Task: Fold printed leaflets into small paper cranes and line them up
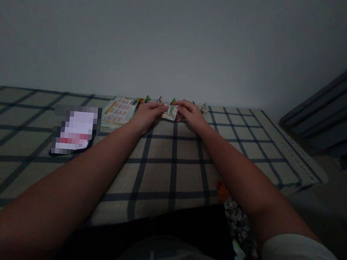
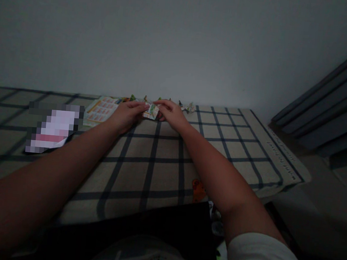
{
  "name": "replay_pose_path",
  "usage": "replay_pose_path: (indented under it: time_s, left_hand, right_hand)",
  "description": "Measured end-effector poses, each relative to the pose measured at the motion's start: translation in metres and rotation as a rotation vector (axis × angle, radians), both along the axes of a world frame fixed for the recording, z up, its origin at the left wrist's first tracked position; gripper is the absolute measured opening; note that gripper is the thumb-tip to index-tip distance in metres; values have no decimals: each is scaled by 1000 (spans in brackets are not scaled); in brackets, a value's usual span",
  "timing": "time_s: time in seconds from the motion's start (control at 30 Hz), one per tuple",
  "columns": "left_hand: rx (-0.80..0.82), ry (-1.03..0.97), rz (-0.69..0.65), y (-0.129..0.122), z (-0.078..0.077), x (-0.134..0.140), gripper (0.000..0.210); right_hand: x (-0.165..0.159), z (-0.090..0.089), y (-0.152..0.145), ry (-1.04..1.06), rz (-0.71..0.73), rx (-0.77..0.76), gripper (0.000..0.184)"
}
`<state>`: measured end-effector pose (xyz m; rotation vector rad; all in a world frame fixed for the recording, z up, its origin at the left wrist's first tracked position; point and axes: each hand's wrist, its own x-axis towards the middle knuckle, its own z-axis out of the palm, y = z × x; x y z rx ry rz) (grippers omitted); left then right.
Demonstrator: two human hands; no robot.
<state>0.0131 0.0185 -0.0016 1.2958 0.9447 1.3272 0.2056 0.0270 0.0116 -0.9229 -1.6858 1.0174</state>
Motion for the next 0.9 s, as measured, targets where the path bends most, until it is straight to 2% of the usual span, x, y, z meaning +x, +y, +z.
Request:
replay_pose_path:
  time_s: [0.1, 0.3, 0.47, 0.67, 0.8, 0.9]
  left_hand:
    - [14, 35, 24, -1, 1, 0, 41]
    - [63, 71, 69, -5, 3, 1, 39]
    - [117, 123, 103, -9, 7, 1, 40]
    - [154, 201, 141, -7, 6, -2, 41]
    - [164, 190, 113, -7, 6, 0, 45]
    - [133, 143, 35, -6, 4, 2, 50]
  right_hand:
    - [-1, -1, 1, -13, 13, -39, 15]
    - [-2, -3, 1, -65, 43, -68, 27]
    - [-2, 0, -1, -76, 55, -84, 24]
    - [-2, 1, -1, -89, 136, -135, 13]
    - [-2, 0, 1, -96, 128, -125, 14]
    - [-1, -1, 3, -50, 88, -107, 15]
